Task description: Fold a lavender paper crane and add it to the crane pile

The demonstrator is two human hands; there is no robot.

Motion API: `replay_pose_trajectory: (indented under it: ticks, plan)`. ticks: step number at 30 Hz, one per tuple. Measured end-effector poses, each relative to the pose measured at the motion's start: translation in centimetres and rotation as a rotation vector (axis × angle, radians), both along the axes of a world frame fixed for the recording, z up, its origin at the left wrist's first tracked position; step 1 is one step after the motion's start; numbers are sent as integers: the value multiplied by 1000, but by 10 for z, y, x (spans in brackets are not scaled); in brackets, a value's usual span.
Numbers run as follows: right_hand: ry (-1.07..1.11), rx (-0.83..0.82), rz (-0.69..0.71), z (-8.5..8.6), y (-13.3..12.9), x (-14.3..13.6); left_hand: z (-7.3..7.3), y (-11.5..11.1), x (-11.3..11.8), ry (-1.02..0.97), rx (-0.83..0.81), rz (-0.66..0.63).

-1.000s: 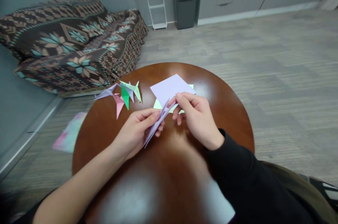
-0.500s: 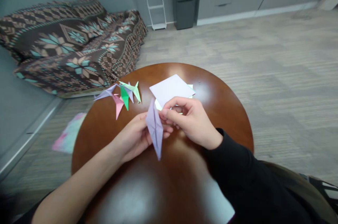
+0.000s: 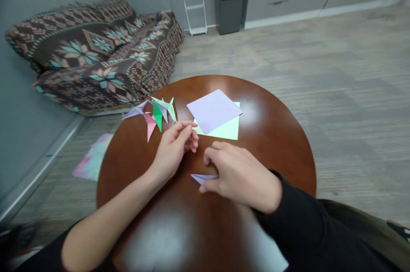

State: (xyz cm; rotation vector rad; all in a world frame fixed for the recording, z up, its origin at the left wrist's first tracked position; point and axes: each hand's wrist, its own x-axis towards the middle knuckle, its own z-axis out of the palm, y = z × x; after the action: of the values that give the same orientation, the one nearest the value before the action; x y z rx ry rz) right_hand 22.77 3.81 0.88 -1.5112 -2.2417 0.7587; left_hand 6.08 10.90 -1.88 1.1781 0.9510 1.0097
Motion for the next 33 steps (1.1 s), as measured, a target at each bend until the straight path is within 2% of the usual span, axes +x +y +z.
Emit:
replay_pose_trajectory:
  ticks: [3, 5, 7, 9, 11, 14, 17, 20, 22, 27, 33]
  plan:
    - [-204, 28, 35, -3, -10, -1, 0, -1, 1, 25, 0, -18]
    - [-163, 4, 46, -7, -7, 0, -1, -1, 1, 39, -14, -33]
    - [7, -37, 43, -11, 2, 4, -2, -1, 1, 41, -27, -27]
    - [227, -37, -53, -13, 12, 8, -3, 0, 1, 20, -42, -13]
    - [440, 62, -215, -14, 18, 10, -2, -1, 0, -23, -56, -29]
    - [507, 271, -380, -14, 20, 9, 3, -4, 0, -48, -21, -149]
    - [399, 398, -351, -12, 17, 4, 8, -8, 1, 8, 86, -216]
    - [353, 412, -262, -11, 14, 1, 9, -8, 2, 36, 121, -163]
    - [387, 412, -248, -11, 14, -1, 8, -6, 2, 31, 113, -137]
    - [520, 448, -328, -11, 17, -4, 10, -5, 0, 1, 131, -98]
    - [622, 331, -318, -7, 19, -7, 14, -7, -3, 72, 215, -92]
